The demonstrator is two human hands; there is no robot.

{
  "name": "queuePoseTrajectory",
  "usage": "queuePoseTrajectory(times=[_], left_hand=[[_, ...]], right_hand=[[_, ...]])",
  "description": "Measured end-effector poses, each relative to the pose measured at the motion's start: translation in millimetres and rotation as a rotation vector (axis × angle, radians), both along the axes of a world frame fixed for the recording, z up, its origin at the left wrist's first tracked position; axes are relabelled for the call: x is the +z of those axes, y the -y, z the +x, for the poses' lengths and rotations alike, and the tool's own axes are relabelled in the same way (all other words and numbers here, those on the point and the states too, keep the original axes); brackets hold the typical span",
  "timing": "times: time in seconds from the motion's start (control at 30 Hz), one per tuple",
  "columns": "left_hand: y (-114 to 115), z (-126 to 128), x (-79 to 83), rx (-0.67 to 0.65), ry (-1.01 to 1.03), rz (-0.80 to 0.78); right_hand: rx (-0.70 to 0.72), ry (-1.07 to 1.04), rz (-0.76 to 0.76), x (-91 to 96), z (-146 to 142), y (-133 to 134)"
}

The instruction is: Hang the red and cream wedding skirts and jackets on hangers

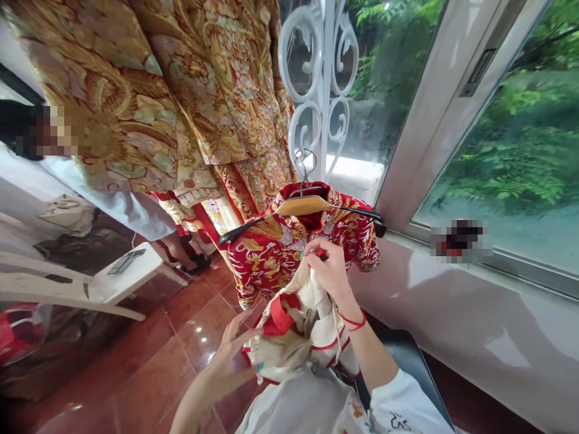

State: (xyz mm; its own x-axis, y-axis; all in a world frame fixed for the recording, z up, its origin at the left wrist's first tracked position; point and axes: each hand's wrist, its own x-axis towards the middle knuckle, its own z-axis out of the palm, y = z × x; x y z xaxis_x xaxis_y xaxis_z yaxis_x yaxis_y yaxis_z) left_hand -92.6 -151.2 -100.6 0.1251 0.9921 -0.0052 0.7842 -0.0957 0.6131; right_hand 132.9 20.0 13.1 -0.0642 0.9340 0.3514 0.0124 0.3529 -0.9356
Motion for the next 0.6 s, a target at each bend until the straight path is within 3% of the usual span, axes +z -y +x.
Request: queuePoseTrajectory(times=[0.07,0.13,0.27,0.33,0.4,0.5,0.6], left_hand=[[-11,26,0.0,0.007,-0.075,0.164],[-27,58,-11.3,-0.020,-0.168,0.205],[-70,113,-45.2,0.025,-0.422,-0.060],[-91,125,-52.9,0.075,-0.521,-0.175],[-104,129,-52.1,0.040,-0.540,-0.218],[-93,127,-43.1,-0.027,-0.526,-0.210],[-54,114,-33.6,-0.122,-0.396,-0.099]], right_hand=[[0.000,0.007,0.004,0.0,0,2],[-0.013,0.002,-0.002,1.0,1,5],[-0.018,0.014,-0.019,2.9,4,16],[-0.018,0.022,-0.017,2.7,9,20],[-0.030,0.018,-0.016,1.4,15,19],[-0.071,0.008,-0.029,-2.6,28,13],[-0.126,0.002,-0.048,-7.8,42,7]])
